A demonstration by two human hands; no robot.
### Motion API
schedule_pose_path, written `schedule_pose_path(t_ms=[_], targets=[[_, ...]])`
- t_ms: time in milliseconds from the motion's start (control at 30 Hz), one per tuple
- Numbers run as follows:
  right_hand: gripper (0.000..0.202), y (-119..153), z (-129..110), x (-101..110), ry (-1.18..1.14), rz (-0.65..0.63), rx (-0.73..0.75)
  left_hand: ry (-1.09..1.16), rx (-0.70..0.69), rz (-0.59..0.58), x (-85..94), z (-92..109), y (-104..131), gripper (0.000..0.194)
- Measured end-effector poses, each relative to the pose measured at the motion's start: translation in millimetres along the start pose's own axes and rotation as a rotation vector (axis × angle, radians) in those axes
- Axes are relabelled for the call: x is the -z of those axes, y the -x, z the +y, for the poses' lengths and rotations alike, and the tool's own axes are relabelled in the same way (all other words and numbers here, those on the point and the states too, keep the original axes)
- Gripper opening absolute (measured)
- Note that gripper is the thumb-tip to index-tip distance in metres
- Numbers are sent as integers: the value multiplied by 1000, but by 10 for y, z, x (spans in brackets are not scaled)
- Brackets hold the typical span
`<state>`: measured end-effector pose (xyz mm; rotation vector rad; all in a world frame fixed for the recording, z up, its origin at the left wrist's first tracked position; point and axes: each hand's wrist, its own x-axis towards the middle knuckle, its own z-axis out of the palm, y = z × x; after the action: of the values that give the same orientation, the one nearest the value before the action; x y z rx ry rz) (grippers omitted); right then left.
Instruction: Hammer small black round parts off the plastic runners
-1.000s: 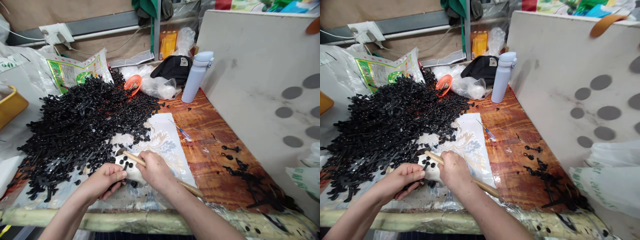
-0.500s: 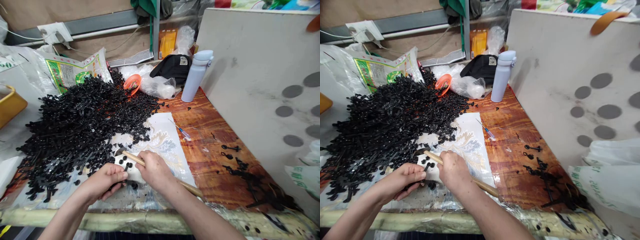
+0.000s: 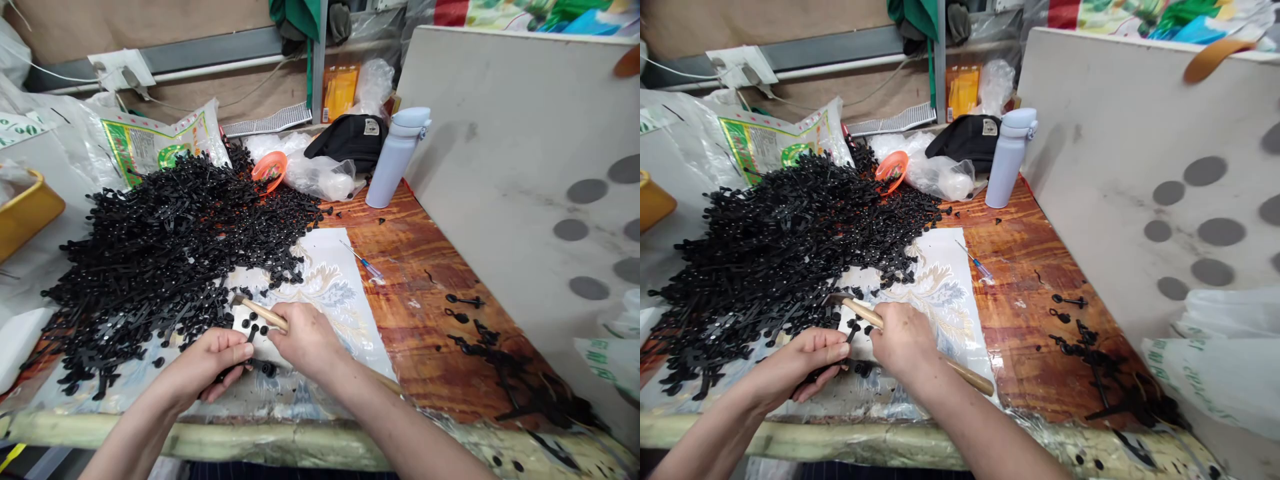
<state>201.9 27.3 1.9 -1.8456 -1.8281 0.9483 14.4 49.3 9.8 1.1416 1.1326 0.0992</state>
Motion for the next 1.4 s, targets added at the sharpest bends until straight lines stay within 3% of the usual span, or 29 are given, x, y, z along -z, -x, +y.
schedule_pose_path(t_ms=[733,1400], targets=[[16,-117,-15,-113,-113,-39,35,12,20,5,43,-38,-6,35],[21,-113,-32,-118,-71,-46,11,-137,81,9,40,118,-46,38]])
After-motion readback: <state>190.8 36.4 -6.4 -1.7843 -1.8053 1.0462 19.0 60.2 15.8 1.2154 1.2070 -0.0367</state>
